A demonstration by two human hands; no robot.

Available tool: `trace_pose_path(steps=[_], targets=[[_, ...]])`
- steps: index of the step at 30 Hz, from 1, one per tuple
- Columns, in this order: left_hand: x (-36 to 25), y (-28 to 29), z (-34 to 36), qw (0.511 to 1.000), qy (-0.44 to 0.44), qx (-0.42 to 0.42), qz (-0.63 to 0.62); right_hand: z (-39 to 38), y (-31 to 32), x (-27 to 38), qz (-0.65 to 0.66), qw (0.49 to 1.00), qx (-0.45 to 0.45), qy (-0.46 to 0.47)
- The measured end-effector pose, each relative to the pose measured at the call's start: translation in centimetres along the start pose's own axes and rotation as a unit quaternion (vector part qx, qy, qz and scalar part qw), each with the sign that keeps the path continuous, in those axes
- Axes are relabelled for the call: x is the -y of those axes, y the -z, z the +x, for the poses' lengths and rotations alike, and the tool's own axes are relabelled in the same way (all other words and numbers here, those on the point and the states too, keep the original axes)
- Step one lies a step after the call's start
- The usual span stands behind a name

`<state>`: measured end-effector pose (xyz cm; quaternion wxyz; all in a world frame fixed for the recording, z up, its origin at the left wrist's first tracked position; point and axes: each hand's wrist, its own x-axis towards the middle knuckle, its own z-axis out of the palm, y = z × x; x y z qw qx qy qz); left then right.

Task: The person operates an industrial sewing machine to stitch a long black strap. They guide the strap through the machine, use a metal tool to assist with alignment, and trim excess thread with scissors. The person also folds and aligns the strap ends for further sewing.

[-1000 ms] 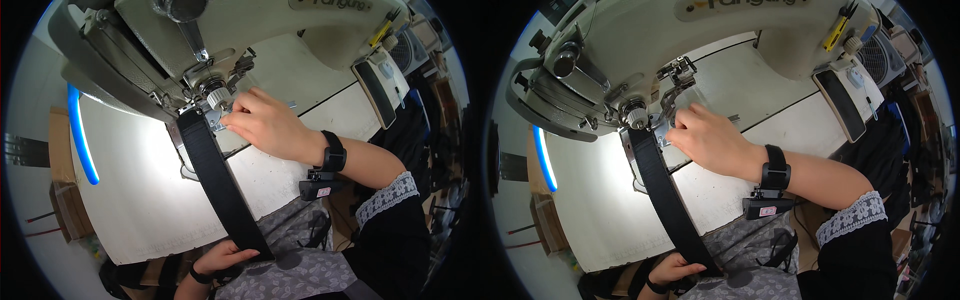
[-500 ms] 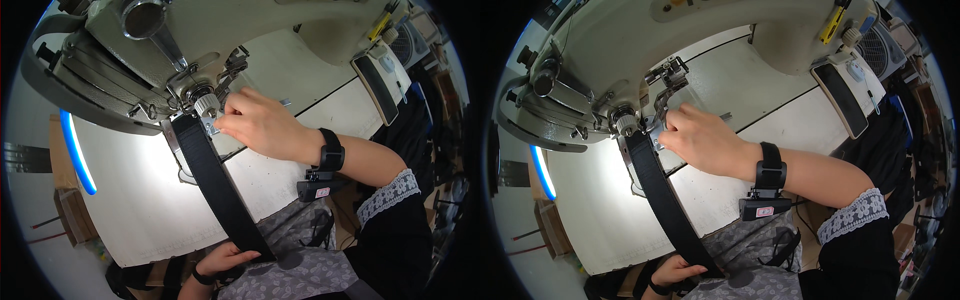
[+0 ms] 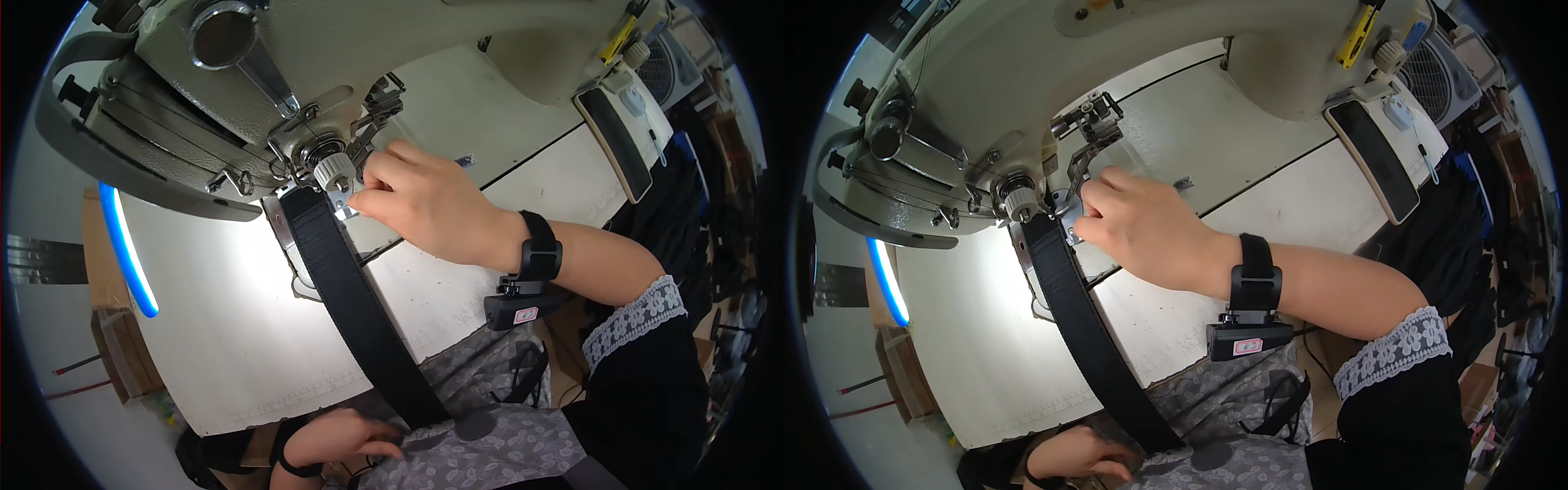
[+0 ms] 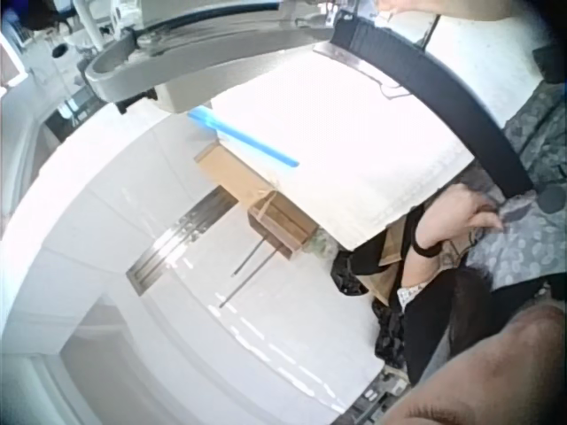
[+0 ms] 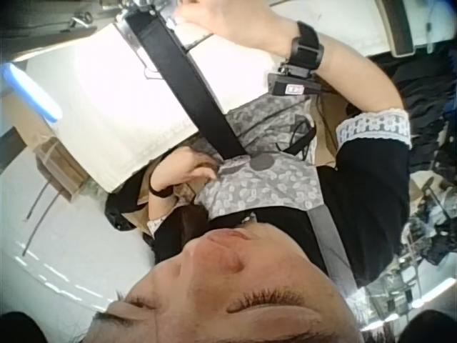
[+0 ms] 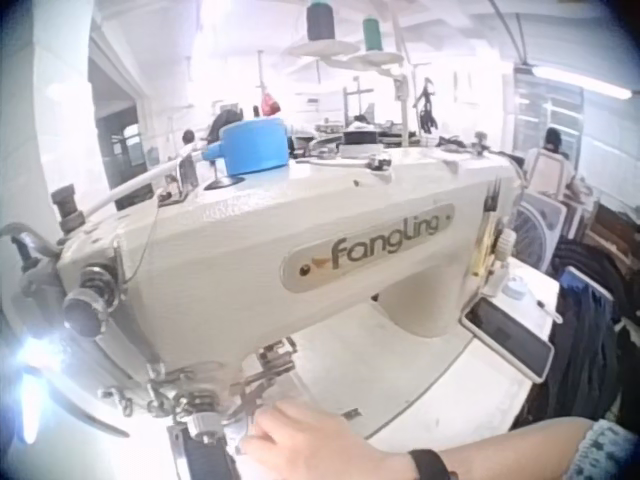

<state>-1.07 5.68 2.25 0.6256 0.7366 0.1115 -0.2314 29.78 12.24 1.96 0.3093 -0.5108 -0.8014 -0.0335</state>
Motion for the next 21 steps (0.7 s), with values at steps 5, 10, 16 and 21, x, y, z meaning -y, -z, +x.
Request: trace_pose_path(steps=[5,10,16,21], targets=[[-5.7,6.1,-1.2,0.945,-0.055,-0.316,0.066,0.4,0.1,0.4,-0.038,0.998,-0.034,0.045],[-4.9,12.1,4.1,0.788,0.003,-0.430,0.439,0.4,0.4,0.2,-0.034,0.999,-0.026,0.034],[-4.0,13.2,4.3,0.771,-0.019,-0.414,0.483,-0.1,-0.7,-0.4,0.002,0.999,-0.036,0.010],[-3.5,13.2,4.6,0.782,-0.047,-0.473,0.403,-0.3,-0.6,-0.5,0.050,0.998,-0.022,-0.020]])
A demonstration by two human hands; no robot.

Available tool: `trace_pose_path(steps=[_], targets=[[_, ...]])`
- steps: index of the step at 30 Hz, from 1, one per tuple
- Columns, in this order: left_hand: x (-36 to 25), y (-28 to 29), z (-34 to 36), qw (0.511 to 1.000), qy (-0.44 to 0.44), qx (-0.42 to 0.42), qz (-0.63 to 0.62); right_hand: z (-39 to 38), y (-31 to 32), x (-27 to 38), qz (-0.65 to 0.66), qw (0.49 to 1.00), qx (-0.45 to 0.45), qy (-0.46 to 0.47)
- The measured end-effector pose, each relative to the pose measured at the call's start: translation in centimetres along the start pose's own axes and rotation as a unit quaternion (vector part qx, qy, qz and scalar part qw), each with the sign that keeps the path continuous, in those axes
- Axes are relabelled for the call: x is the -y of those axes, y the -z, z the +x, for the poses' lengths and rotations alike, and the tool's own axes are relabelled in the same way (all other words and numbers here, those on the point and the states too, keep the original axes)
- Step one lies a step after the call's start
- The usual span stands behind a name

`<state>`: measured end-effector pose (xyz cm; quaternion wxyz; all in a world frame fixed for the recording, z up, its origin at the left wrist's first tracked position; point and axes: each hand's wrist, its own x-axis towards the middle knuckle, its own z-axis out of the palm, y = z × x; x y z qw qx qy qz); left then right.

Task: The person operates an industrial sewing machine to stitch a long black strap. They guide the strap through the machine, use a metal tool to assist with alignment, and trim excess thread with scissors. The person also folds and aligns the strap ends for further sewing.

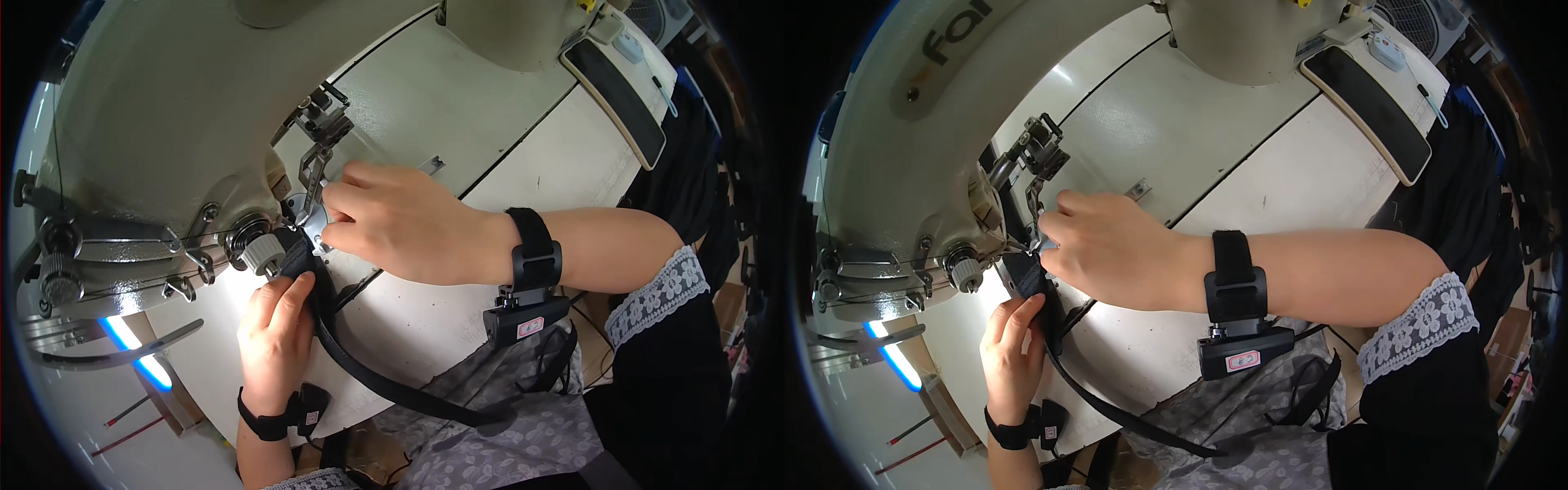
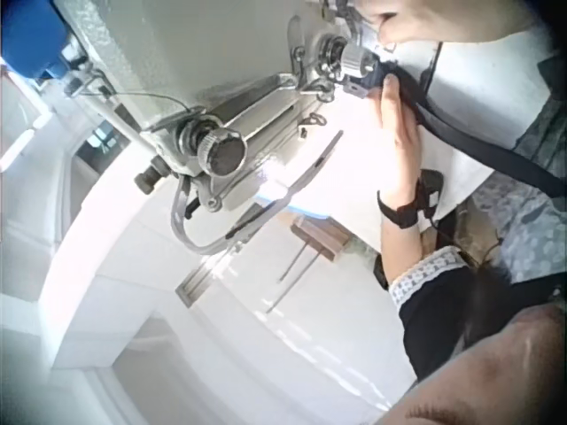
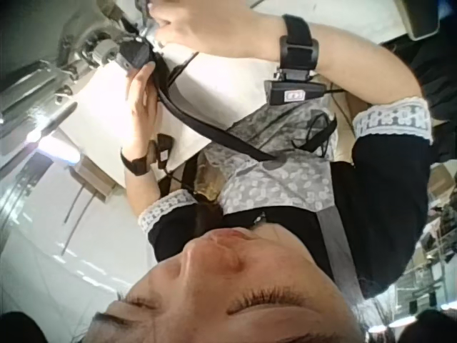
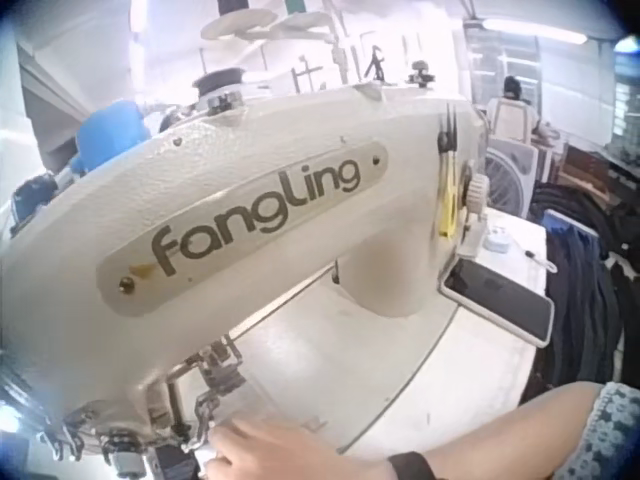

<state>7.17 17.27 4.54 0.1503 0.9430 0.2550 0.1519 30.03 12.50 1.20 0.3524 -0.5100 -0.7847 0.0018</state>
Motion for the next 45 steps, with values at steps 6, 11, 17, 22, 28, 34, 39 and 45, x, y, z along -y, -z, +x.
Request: trace_pose_path(steps=[6,11,17,22,28,34,39,45], targets=[[0.7,-0.2,-0.1,0.998,0.042,-0.001,-0.037,-0.3,0.5,0.0,0.021,0.999,0.033,-0.027],[0.8,-0.5,-0.3,0.992,0.085,-0.032,-0.090,-0.2,0.8,0.0,0.006,0.998,0.043,-0.038],[0.5,-0.9,-0.3,0.994,0.072,-0.055,-0.060,0.0,1.0,0.3,-0.011,0.998,0.057,-0.037],[0.9,-1.4,-0.3,0.993,0.033,-0.076,-0.085,0.0,1.0,0.5,-0.018,0.997,0.064,-0.050],[0.9,-1.4,-0.5,0.997,0.015,-0.051,-0.055,0.0,0.6,0.6,-0.003,0.999,0.024,-0.039],[0.1,-1.7,-0.1,0.997,-0.033,-0.061,0.024,-0.1,0.2,0.6,0.000,0.999,0.014,-0.038],[-0.1,-1.7,-0.1,0.999,-0.014,-0.050,0.009,-0.1,0.3,0.6,-0.018,1.000,0.004,-0.016],[-0.7,-1.2,1.2,0.997,0.052,-0.047,-0.045,0.0,0.3,0.5,-0.029,1.000,-0.003,0.000]])
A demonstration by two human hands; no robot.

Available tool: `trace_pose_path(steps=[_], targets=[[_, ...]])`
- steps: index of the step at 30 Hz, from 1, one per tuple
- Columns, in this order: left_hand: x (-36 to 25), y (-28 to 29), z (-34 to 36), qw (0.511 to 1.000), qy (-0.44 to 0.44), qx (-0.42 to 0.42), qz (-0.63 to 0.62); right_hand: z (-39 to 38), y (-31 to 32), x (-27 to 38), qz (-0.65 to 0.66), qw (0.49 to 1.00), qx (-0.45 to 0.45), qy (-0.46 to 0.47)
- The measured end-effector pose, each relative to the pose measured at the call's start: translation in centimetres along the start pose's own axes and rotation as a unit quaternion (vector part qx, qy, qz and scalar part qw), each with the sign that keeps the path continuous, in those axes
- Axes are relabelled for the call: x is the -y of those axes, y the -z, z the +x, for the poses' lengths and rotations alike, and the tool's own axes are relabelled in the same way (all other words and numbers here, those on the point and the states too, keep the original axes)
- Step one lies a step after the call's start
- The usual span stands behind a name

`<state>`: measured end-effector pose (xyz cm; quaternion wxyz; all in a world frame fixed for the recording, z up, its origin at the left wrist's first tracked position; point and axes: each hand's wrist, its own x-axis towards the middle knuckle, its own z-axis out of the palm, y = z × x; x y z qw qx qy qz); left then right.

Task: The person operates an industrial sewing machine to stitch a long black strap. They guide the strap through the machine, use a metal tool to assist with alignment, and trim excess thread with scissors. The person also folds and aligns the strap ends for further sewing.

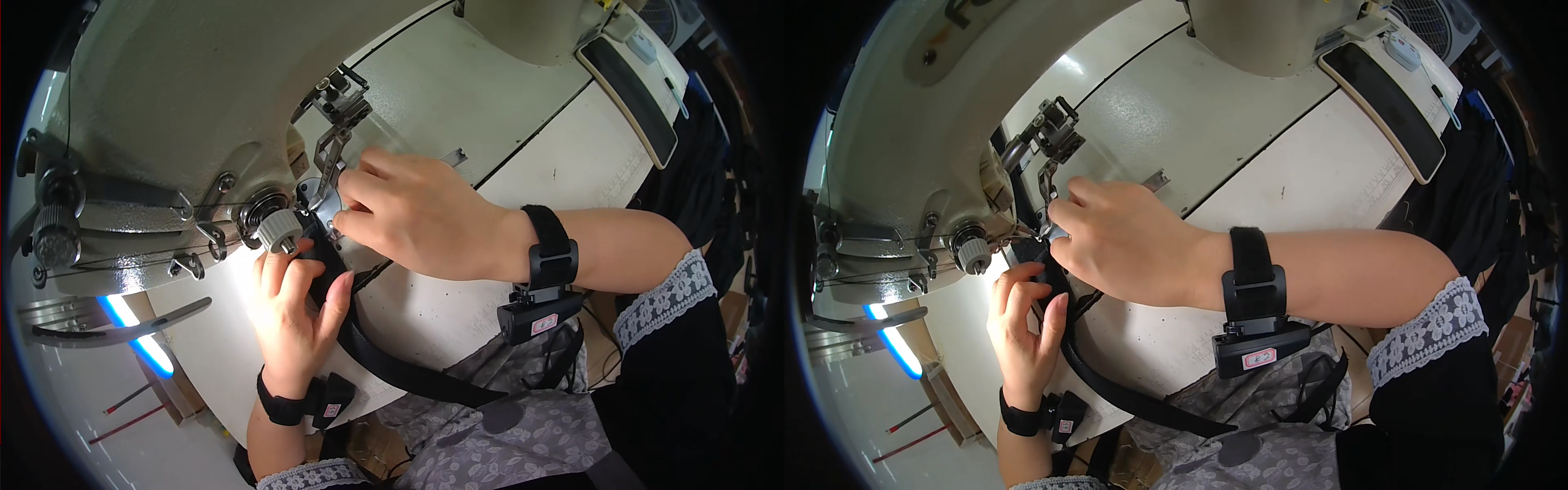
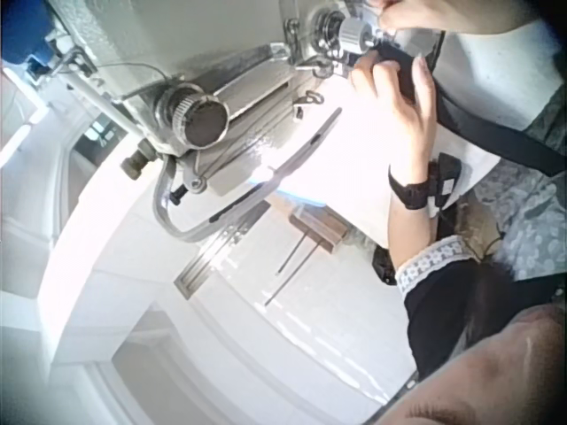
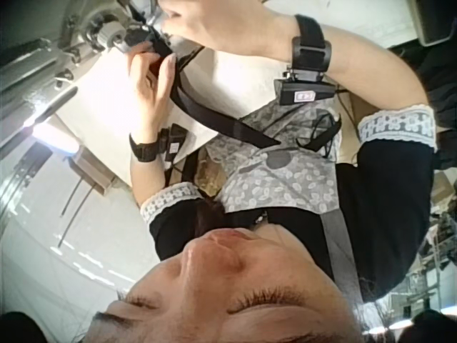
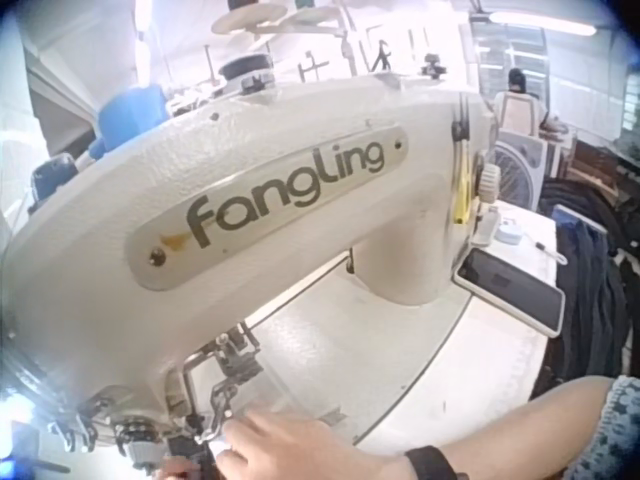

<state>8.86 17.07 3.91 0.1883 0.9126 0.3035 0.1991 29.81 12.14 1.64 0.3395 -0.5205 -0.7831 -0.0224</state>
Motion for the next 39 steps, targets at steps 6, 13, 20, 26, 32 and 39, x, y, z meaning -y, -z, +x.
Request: trace_pose_path(steps=[6,13,20,26,32,39], targets=[[-1.3,0.0,1.2,0.988,0.147,0.009,-0.039,-0.5,1.2,-0.1,0.004,0.998,0.055,-0.044],[-1.2,-0.5,2.6,0.989,0.130,-0.003,0.074,-0.4,2.4,0.0,-0.027,0.991,0.102,-0.085],[-1.5,-0.9,2.7,0.989,0.121,-0.036,0.076,-0.8,1.7,-0.2,0.011,0.994,0.065,-0.092],[-0.8,-1.3,2.3,0.992,0.105,-0.049,0.041,-0.9,1.3,-0.1,0.044,0.994,0.046,-0.084],[-0.7,-2.1,1.7,0.979,0.177,-0.075,-0.064,-0.3,1.8,0.5,0.040,0.991,0.083,-0.094],[-0.8,-2.2,1.6,0.970,0.204,-0.079,-0.103,-0.1,1.5,0.6,0.029,0.993,0.073,-0.084]])
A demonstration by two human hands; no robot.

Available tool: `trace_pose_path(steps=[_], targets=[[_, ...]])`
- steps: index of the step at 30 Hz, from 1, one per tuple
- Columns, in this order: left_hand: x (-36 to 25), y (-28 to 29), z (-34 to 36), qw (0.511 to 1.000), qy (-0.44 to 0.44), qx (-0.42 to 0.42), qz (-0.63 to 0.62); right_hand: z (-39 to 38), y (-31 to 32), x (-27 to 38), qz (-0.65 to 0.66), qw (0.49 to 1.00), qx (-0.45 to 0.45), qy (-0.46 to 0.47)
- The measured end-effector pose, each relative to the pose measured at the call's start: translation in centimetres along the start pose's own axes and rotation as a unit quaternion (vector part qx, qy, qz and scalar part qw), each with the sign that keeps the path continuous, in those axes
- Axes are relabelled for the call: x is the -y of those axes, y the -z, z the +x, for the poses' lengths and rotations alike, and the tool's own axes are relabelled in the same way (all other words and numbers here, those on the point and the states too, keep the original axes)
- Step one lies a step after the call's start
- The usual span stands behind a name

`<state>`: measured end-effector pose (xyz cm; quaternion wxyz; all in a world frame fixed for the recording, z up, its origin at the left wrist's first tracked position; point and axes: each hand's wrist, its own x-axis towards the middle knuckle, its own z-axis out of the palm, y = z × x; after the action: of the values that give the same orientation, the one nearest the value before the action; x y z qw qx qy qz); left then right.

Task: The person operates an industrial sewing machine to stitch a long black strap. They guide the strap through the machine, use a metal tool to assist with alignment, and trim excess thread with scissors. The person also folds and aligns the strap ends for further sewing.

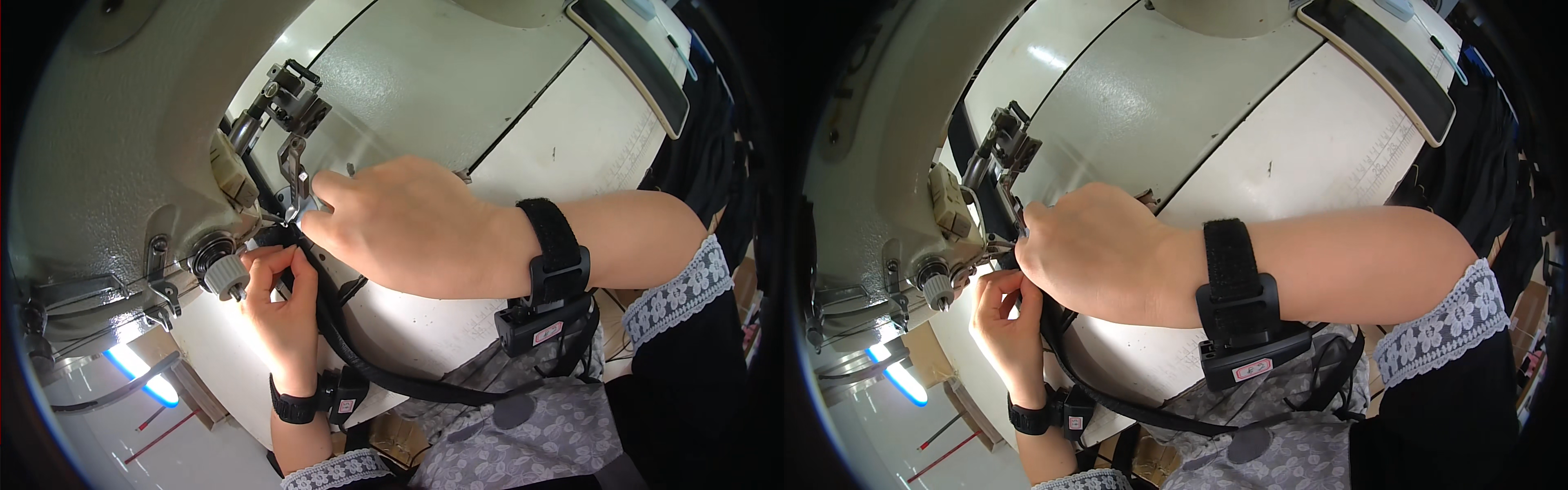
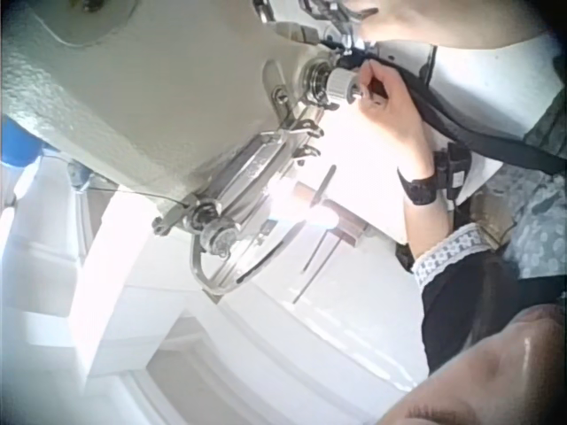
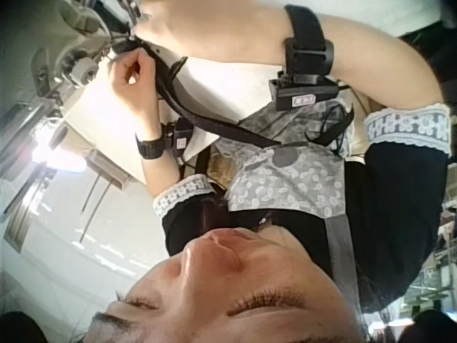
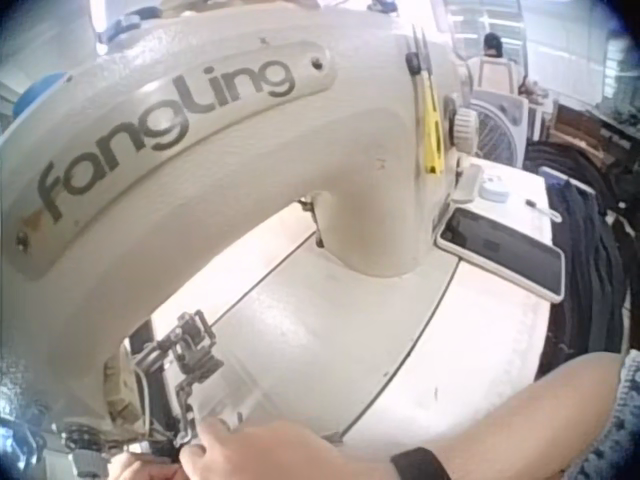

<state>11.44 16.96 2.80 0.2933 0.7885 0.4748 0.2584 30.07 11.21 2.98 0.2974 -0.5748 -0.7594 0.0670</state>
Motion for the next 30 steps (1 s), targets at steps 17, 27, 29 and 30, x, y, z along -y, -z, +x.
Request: trace_pose_path(steps=[17,27,29,30], targets=[[1.6,2.2,-2.3,0.985,-0.134,0.074,0.077,0.6,-0.3,0.7,-0.036,0.999,0.015,0.014],[1.9,2.5,-4.0,0.977,-0.177,0.062,0.099,0.9,-0.2,0.4,-0.054,0.996,0.060,0.025],[2.1,2.4,-4.0,0.979,-0.174,0.058,0.088,1.0,0.1,0.3,-0.047,0.995,0.083,0.019],[2.1,2.3,-4.0,0.980,-0.173,0.056,0.082,0.9,0.0,0.4,-0.045,0.995,0.082,0.016]])
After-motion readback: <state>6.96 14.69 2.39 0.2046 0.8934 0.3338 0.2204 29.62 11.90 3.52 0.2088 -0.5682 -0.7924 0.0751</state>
